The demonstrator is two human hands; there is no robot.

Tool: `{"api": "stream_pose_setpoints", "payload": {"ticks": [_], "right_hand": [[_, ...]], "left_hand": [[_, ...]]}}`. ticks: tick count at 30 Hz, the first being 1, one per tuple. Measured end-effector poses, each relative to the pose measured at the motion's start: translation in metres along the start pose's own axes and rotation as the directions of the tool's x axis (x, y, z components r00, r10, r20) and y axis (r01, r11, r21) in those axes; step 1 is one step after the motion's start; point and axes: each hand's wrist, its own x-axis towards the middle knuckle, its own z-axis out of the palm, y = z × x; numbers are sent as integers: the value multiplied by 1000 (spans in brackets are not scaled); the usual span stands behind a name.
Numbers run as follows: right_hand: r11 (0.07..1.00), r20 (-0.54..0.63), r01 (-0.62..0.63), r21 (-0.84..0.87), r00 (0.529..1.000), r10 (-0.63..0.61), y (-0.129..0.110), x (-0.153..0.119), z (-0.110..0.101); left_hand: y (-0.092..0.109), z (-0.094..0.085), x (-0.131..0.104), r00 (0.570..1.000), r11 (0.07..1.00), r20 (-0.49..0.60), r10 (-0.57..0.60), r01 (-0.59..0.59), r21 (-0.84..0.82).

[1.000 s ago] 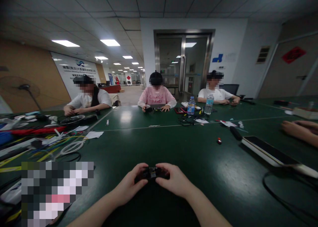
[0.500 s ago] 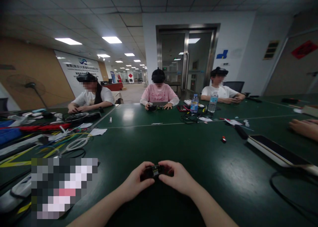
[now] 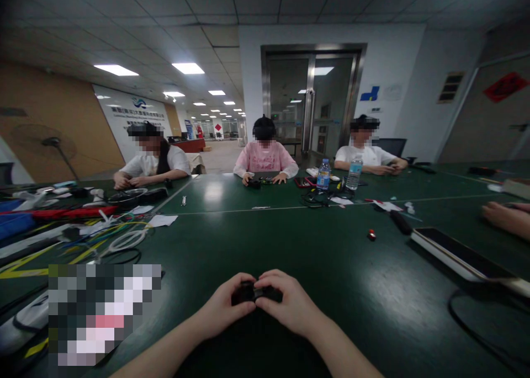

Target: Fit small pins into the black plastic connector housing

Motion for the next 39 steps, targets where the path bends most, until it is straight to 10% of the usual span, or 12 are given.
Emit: {"api": "stream_pose_setpoints", "payload": {"ticks": [39], "right_hand": [[995, 36, -4, -98, 999, 7, -8, -2, -3]], "left_hand": [[-1, -2, -1, 998, 996, 50, 34, -30, -86]]}}
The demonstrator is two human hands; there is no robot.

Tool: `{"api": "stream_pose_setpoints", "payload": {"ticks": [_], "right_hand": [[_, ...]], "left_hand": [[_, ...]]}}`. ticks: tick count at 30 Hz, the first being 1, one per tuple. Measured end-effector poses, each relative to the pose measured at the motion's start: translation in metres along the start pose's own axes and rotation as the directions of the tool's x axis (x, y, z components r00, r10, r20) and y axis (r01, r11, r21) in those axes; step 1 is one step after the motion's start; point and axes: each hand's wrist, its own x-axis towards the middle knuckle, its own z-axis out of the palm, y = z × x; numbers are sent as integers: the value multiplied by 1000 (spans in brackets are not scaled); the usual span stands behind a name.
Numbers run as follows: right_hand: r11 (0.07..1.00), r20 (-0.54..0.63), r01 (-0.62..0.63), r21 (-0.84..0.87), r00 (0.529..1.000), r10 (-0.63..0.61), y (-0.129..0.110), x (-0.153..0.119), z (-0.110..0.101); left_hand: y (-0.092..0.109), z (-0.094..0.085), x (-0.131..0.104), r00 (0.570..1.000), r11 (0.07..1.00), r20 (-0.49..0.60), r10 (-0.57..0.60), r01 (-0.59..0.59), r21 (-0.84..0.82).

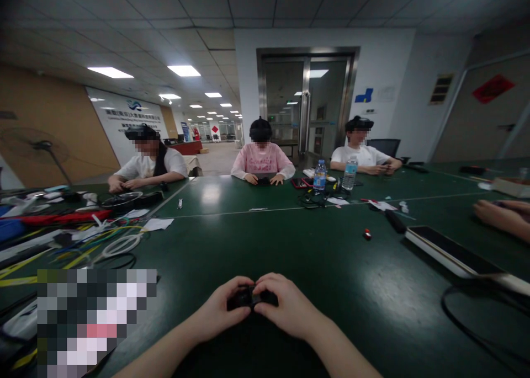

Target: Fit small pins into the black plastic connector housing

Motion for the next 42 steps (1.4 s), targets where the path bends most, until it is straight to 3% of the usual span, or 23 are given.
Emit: {"api": "stream_pose_setpoints", "payload": {"ticks": [20, 34, 42], "right_hand": [[1000, -6, 15, 22, 1000, -15, 0, 0, -1], [993, -122, -42, 109, 991, 55, 7, 2, -9], [968, -239, -79, 237, 961, 137, 16, 5, -18]], "left_hand": [[-4, 1, 1, 1000, 1000, -12, 18, -18, 4], [-1, 1, 0, 1000, 1000, -8, -24, 24, -10], [0, 1, -1, 998, 996, 20, -61, 62, -62]]}}
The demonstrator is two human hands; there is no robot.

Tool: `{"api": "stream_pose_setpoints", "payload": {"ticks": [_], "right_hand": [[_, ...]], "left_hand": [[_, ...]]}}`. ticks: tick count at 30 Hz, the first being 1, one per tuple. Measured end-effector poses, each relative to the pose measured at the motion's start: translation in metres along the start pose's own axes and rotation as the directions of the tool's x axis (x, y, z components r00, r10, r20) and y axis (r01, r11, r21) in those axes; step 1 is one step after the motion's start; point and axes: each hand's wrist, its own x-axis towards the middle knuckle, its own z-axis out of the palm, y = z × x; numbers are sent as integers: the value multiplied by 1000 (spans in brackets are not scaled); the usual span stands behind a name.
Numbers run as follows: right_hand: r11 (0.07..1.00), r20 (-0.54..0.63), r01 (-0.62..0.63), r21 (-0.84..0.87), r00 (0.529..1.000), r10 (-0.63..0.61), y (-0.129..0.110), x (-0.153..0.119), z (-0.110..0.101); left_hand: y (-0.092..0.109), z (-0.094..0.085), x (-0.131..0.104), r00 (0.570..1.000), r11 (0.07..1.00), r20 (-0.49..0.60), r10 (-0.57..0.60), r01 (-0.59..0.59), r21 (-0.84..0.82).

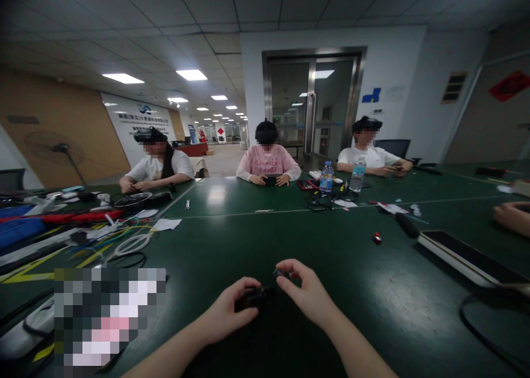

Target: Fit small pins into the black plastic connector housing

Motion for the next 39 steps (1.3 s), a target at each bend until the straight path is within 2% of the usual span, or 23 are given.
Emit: {"api": "stream_pose_setpoints", "payload": {"ticks": [4, 9, 12, 15, 23, 27, 30, 36, 39], "right_hand": [[984, -108, -30, 178, 993, 50, 7, 2, -4], [940, -253, -25, 342, 960, 117, 20, 6, -8], [872, -298, -3, 490, 939, 170, 23, 8, -9], [830, -326, 10, 558, 922, 208, 25, 10, -11], [782, -330, 3, 624, 908, 260, 32, 12, -19], [770, -308, -13, 637, 912, 270, 33, 12, -19], [770, -276, -30, 637, 924, 264, 31, 10, -15], [830, -194, -44, 555, 964, 181, 12, 3, 0], [887, -143, -56, 458, 980, 136, 2, -1, 6]], "left_hand": [[-2, 0, 1, 1000, 1000, 0, -12, 12, -2], [0, -1, 0, 1000, 1000, 6, -2, 2, 17], [2, -1, 0, 1000, 999, 5, -19, 18, 26], [2, -1, -1, 999, 999, 15, -40, 40, 22], [0, -2, -3, 999, 999, 18, -41, 41, 11], [-2, -2, -2, 998, 998, 20, -58, 59, -4], [-3, -2, -1, 1000, 1000, 9, -25, 25, 2], [-4, 0, 1, 1000, 1000, -14, 4, -3, 26], [-3, 0, 1, 1000, 1000, -1, -1, 1, 18]]}}
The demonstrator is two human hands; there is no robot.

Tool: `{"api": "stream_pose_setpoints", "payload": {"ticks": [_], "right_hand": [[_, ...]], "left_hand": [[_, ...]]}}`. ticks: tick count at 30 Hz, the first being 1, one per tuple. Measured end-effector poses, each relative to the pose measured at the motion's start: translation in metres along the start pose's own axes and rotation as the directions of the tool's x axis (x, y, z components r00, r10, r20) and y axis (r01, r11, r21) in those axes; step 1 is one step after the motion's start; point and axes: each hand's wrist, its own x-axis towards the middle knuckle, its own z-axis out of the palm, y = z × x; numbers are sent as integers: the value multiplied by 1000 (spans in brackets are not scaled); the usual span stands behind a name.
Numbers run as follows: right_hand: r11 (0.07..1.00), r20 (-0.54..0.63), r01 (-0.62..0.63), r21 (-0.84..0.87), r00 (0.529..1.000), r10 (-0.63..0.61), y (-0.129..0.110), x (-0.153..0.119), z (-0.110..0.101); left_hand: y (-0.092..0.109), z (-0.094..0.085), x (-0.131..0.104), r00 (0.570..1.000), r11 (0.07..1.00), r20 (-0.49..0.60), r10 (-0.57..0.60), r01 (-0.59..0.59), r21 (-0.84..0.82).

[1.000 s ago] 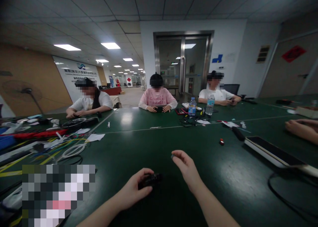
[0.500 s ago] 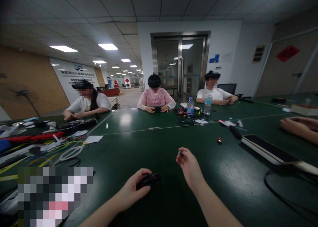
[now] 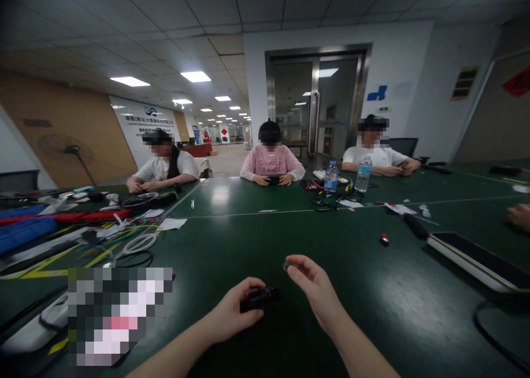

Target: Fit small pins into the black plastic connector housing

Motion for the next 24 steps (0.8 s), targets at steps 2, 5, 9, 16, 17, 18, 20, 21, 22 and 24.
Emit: {"api": "stream_pose_setpoints", "payload": {"ticks": [2, 5, 9, 16, 17, 18, 20, 21, 22, 24], "right_hand": [[996, 70, 17, -84, 998, -11, -2, -3, 4], [960, 206, 90, -265, 978, -35, -2, -8, 10], [816, 384, 233, -530, 923, -15, -1, -12, 16], [741, 424, 265, -617, 905, 30, -2, -10, 13], [738, 430, 269, -618, 902, 31, -2, -10, 13], [734, 434, 276, -621, 900, 29, -2, -10, 12], [719, 440, 287, -633, 897, 30, -1, -10, 13], [709, 446, 293, -642, 894, 34, 0, -10, 13], [698, 454, 300, -650, 890, 40, 0, -11, 13], [679, 467, 312, -665, 883, 51, 1, -11, 13]], "left_hand": [[1, 0, 0, 1000, 1000, 6, -9, 9, -3], [0, 0, 1, 1000, 1000, -11, 4, -3, 4], [-3, 0, 2, 998, 998, -23, 54, -54, 27], [-3, 1, 3, 998, 997, -32, 62, -63, -35], [-4, 1, 3, 998, 998, -31, 60, -61, -33], [-4, 1, 3, 998, 998, -28, 54, -55, -33], [-6, 2, 3, 999, 999, -29, 43, -44, -26], [-7, 2, 4, 999, 999, -33, 40, -40, -11], [-8, 2, 4, 999, 999, -39, 38, -38, 7], [-9, 3, 4, 998, 999, -50, 36, -34, 36]]}}
